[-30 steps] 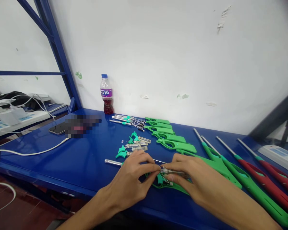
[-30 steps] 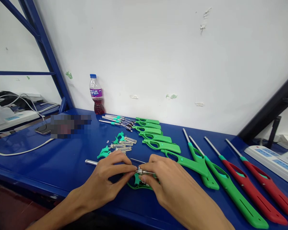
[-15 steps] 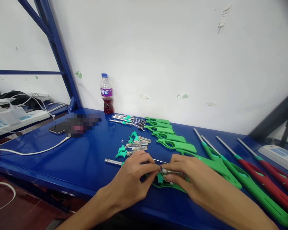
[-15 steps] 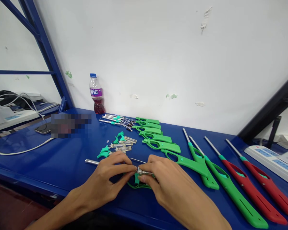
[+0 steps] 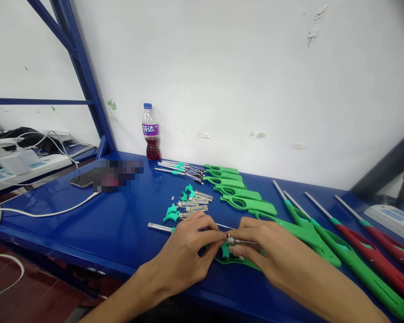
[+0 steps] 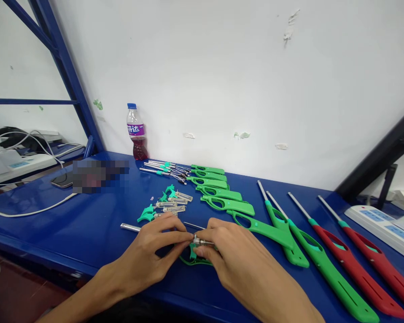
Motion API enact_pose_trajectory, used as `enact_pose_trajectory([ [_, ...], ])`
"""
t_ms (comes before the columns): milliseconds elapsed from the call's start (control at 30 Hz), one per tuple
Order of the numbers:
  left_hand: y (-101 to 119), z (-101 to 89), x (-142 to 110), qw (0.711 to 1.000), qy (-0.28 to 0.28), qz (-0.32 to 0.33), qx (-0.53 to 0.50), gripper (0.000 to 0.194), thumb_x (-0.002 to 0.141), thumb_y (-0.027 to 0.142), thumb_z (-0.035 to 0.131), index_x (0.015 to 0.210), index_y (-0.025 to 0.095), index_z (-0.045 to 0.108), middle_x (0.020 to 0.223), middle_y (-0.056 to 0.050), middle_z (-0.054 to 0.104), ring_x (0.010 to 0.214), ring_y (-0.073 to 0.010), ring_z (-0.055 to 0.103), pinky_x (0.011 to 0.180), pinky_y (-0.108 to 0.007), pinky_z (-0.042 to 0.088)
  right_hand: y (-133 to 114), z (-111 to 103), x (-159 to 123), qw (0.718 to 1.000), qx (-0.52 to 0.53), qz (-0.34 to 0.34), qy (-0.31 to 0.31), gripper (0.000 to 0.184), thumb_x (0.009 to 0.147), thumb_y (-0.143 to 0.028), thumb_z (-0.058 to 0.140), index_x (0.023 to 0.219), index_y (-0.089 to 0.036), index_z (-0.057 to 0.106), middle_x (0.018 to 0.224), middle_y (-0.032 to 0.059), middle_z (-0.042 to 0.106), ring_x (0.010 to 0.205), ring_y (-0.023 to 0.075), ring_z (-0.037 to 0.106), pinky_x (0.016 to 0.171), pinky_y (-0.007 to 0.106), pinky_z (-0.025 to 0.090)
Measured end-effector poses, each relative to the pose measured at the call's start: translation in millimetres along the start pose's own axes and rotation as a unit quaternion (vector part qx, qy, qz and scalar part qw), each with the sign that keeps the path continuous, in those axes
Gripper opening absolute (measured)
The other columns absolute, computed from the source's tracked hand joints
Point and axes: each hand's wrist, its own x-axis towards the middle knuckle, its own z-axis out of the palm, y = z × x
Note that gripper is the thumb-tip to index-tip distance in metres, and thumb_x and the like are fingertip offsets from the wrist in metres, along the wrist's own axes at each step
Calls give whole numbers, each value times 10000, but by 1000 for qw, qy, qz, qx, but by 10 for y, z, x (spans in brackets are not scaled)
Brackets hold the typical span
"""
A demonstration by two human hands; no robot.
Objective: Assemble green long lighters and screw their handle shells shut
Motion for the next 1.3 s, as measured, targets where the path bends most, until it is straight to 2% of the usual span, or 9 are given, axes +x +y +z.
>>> enact_pose_trajectory([
  [100,15,-6,7,1000,0,-9,-5,180,1026,104,631,1039,179,794,928,-59,750,849,-207,659,780,-354,522,27,-20,-25,1000,12,11,-2,235,1098,-283,545,993,-303,754,948,-6,704,858,200,675,771,330,439],
  [167,11,-46,13,1000,-12,-27,2,193,1015,118,652,1134,188,786,999,-63,762,922,-225,677,841,-377,544,73,-36,-54,999,20,28,9,219,1097,-340,552,1062,-321,767,1044,3,743,961,226,699,854,352,465],
  [233,-14,-124,16,998,-32,-50,24,258,1007,125,656,1232,191,762,1089,-76,764,1012,-246,688,930,-415,552,131,-53,-85,998,26,56,25,207,1077,-404,591,1182,-350,761,1180,4,766,1098,258,703,941,377,476],
  [300,-58,-234,9,994,-61,-77,49,267,1012,135,646,1247,200,756,1142,-82,759,1072,-260,690,982,-435,549,174,-70,-109,995,28,90,33,254,1047,-445,636,1270,-379,739,1221,-4,779,1132,271,707,949,385,487],
  [467,-161,-511,-26,975,-164,-130,78,228,1011,156,680,1195,256,772,1190,-52,741,1139,-253,691,1004,-396,549,161,-96,-109,991,24,128,12,158,1032,-433,635,1059,-342,761,944,-19,797,845,238,729,761,348,487],
  [567,-166,-590,-14,968,-190,-148,77,225,1010,186,715,1207,279,773,1201,-31,739,1154,-239,693,1042,-377,527,144,-90,-90,992,30,124,13,159,1025,-409,637,995,-322,767,971,-12,799,867,231,727,763,330,477],
  [800,-162,-550,40,951,-246,-184,23,205,1032,190,704,1178,300,797,1189,-13,708,1115,-211,678,1000,-326,498,171,-85,-87,988,30,151,0,123,997,-374,665,975,-328,777,999,-20,796,907,219,716,771,308,462],
  [1067,-218,-512,68,956,-246,-157,-15,231,1010,86,701,1094,257,832,1053,-6,700,973,-164,679,864,-255,492,161,-107,-72,987,40,157,-18,133,1004,-381,663,947,-323,768,942,-34,803,848,208,715,719,299,440],
  [1300,-246,-524,73,961,-233,-140,-46,165,997,99,730,1021,220,839,1023,-2,716,912,-143,681,831,-243,498,143,-93,-87,987,40,154,-16,148,987,-381,680,945,-308,801,975,-12,823,880,223,728,720,300,443],
])
